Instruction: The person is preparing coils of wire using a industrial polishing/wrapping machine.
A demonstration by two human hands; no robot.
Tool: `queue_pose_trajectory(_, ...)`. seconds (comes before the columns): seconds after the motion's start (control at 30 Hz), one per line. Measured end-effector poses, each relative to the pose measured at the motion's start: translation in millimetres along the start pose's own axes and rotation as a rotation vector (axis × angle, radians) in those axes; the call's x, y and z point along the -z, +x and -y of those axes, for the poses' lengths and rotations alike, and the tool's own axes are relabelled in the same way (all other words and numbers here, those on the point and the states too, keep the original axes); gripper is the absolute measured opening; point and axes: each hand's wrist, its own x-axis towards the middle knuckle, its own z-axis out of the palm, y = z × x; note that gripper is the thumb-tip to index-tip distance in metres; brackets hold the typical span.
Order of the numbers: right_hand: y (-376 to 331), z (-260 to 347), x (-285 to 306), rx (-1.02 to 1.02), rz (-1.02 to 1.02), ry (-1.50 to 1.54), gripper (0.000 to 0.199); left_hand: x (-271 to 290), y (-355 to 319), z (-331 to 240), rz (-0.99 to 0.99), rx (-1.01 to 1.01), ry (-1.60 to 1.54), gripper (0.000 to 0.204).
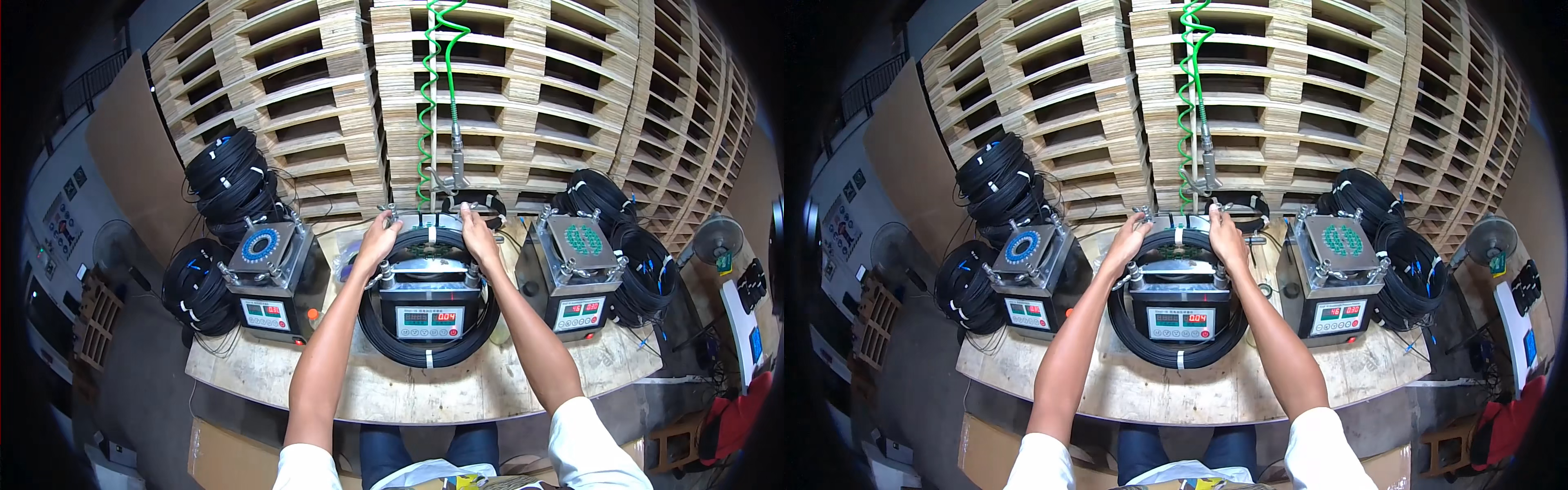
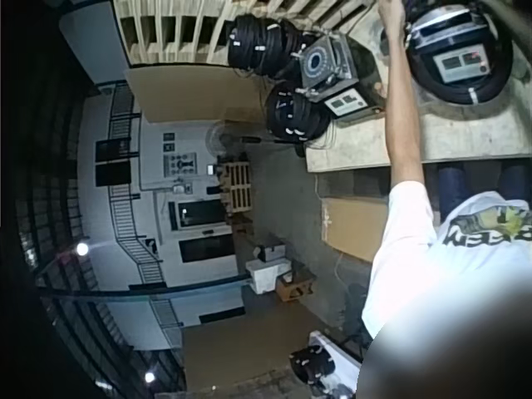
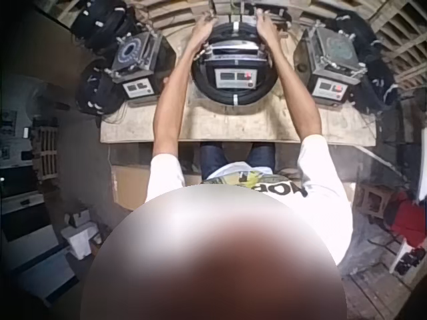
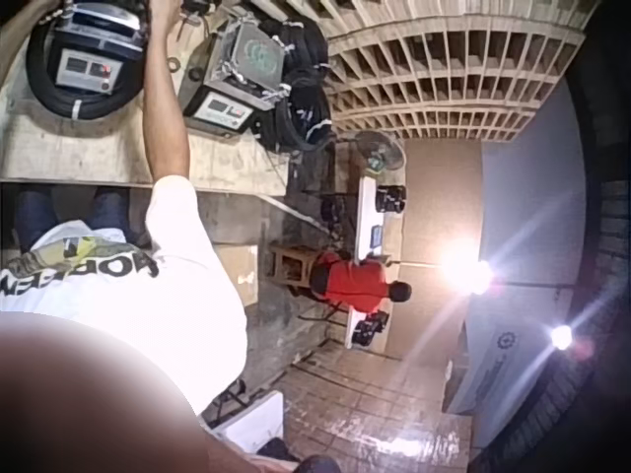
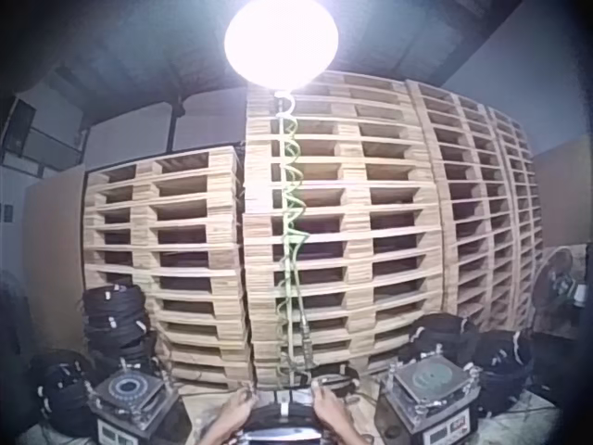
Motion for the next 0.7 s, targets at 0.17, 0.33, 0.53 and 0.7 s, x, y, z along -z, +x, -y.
queue_pose_trajectory(0.17, 7.4, -9.7, -3.2, 0.026, -0.016, 0.064, 0.072, 0.7, -10.1, -22.8, 0.048, 0.025, -0.011, 0.086)
queue_pose_trajectory(0.33, -5.1, 4.8, -1.9, 0.018, -0.053, 0.034, 0.07, -1.6, 8.5, -12.7, 0.113, -0.019, -0.13, 0.096)
queue_pose_trajectory(0.53, -5.7, -0.8, 0.1, 0.006, -0.104, 0.006, 0.064, -8.0, 13.1, -8.8, 0.083, 0.003, -0.258, 0.08)
queue_pose_trajectory(0.7, 1.8, -2.0, -1.7, 0.05, -0.089, 0.011, 0.064, -10.7, 30.1, 20.1, -0.113, 0.087, -0.209, 0.065)
